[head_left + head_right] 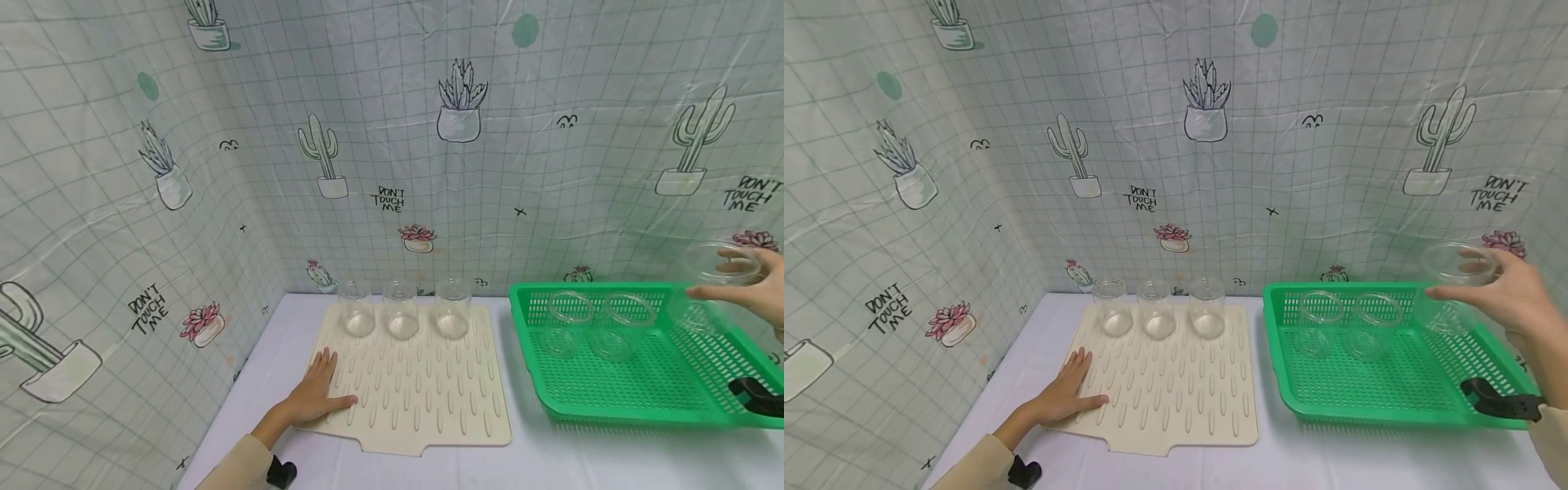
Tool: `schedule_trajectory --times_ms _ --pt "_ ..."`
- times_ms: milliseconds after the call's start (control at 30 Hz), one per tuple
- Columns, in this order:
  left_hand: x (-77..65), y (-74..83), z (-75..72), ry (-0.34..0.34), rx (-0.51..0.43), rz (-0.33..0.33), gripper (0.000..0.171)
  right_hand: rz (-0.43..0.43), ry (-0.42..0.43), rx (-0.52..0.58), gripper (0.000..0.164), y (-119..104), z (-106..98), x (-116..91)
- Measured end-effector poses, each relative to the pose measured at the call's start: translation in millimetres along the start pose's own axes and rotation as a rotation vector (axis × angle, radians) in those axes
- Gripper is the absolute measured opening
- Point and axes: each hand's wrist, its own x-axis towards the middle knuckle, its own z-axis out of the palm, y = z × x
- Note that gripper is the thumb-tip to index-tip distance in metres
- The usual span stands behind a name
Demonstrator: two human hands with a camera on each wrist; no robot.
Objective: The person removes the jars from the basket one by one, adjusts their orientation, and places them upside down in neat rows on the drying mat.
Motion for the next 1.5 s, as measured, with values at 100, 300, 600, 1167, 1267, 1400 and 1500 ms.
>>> schedule_trajectory --times_ms 100,300,600,1167,1267,1400,1500 --pt "-0.2 1.9 -1.0 0.0 -0.003 -0.001 0.11 -0.008 0.007 -0.006 0.086 -3.3 -0.2 -0.8" --pt "0.0 5.2 -3.3 0.001 -0.001 0.002 0.109 -0.03 0.015 0.0 0.085 -17.8 1.1 -4.8" --pt "1.5 6.6 -5.3 -0.003 -0.002 0.006 0.11 -0.056 -0.012 0.005 0.09 -39.3 5.3 -7.3" --pt "2.2 4.7 -3.8 -0.01 -0.017 -0.015 0.11 -0.186 -0.111 -0.04 0.089 -82.4 26.4 -10.5" --pt "1.0 5.0 -4.6 -0.005 -0.036 -0.02 0.108 -0.215 -0.109 -0.035 0.088 -84.8 32.7 -9.7" --pt "-0.6 7.2 -5.7 0.018 -0.07 -0.032 0.106 -0.258 -0.112 -0.01 0.085 -89.8 43.0 -10.3" --pt "-0.1 12.2 -8.9 0.042 -0.078 -0.03 0.105 -0.286 -0.106 -0.01 0.085 -94.2 51.4 -12.6"
